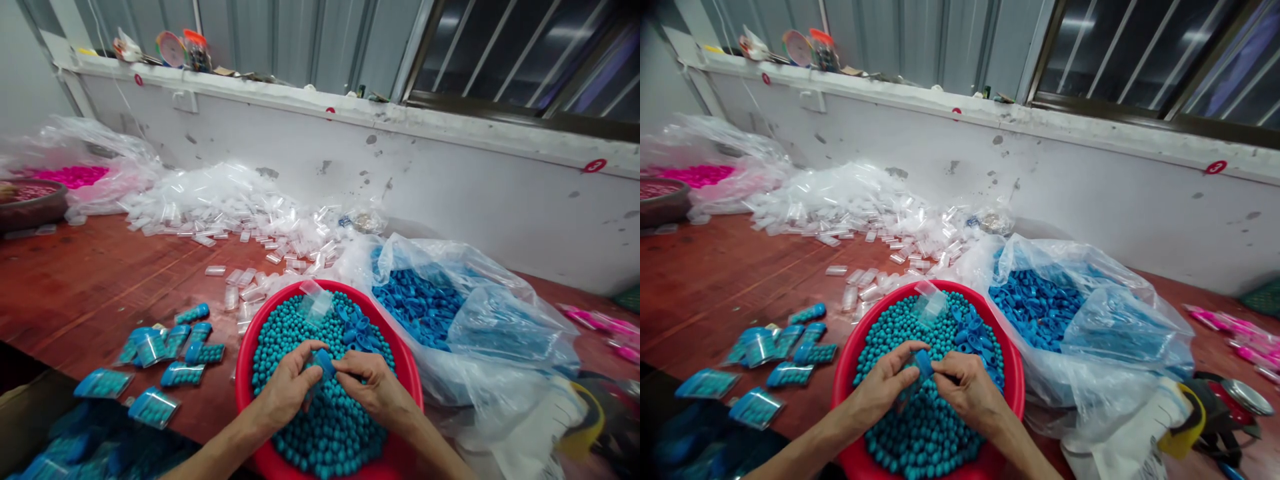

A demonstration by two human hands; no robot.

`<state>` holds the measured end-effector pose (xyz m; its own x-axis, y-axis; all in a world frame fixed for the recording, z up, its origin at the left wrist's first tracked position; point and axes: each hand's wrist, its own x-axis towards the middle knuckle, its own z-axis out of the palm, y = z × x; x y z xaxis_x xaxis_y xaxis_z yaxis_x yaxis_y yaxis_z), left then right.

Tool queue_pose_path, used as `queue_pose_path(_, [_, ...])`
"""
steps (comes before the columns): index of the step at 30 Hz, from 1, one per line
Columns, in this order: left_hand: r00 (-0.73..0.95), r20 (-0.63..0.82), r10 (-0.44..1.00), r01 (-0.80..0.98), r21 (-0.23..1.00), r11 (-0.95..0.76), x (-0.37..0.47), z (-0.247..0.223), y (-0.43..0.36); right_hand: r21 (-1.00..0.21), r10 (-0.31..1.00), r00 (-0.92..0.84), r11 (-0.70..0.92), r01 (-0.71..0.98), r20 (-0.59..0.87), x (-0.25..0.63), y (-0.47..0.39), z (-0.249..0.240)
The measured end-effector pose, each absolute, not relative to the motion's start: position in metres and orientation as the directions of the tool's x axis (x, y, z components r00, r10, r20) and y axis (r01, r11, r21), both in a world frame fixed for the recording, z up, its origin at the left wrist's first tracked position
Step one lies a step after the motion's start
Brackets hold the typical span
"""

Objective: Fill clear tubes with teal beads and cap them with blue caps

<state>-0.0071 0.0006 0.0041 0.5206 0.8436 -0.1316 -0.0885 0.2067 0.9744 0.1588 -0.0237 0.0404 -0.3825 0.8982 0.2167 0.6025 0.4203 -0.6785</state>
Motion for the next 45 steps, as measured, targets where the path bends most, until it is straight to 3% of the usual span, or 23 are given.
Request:
queue_pose_path(11, [0.481, -0.136, 0.866, -0.020, 0.986, 0.166, -0.009, 0.006, -0.001, -0.597, 0.887, -0.280, 0.456, 0.660, 0.368, 0.145, -0.036, 0.008])
queue_pose_path(17, [0.531, -0.221, 0.818, -0.023, 0.961, 0.275, -0.007, 0.010, -0.001, -0.686, 0.940, -0.209, 0.341, 0.643, 0.271, 0.147, -0.035, 0.011])
queue_pose_path(22, [0.468, -0.246, 0.849, -0.031, 0.955, 0.294, -0.004, 0.009, -0.001, -0.610, 0.923, -0.146, 0.348, 0.712, 0.356, 0.136, -0.040, 0.002])
queue_pose_path(24, [0.462, -0.263, 0.847, -0.008, 0.954, 0.300, -0.003, 0.009, -0.001, -0.702, 0.951, -0.105, 0.287, 0.652, 0.291, 0.136, -0.038, 0.002])
queue_pose_path(28, [0.493, -0.286, 0.822, -0.004, 0.944, 0.330, -0.004, 0.010, 0.001, -0.928, 0.998, -0.068, 0.028, 0.372, 0.003, 0.144, -0.030, 0.010])
queue_pose_path(33, [0.520, -0.279, 0.807, -0.076, 0.926, 0.369, -0.007, 0.008, 0.003, -0.983, 0.980, -0.168, -0.077, 0.166, -0.105, 0.156, -0.024, 0.025])
queue_pose_path(38, [0.587, -0.203, 0.784, -0.024, 0.963, 0.268, -0.009, 0.004, 0.003, -0.988, 0.982, -0.114, -0.154, -0.021, -0.151, 0.158, -0.014, 0.031])
queue_pose_path(42, [0.572, -0.190, 0.798, 0.020, 0.976, 0.218, -0.009, 0.005, 0.000, -0.991, 0.988, -0.073, -0.130, 0.040, -0.133, 0.153, -0.012, 0.030])
queue_pose_path(45, [0.502, -0.177, 0.846, 0.043, 0.983, 0.181, -0.007, 0.007, -0.003, -0.964, 0.994, -0.112, 0.014, 0.264, -0.016, 0.147, -0.018, 0.033])
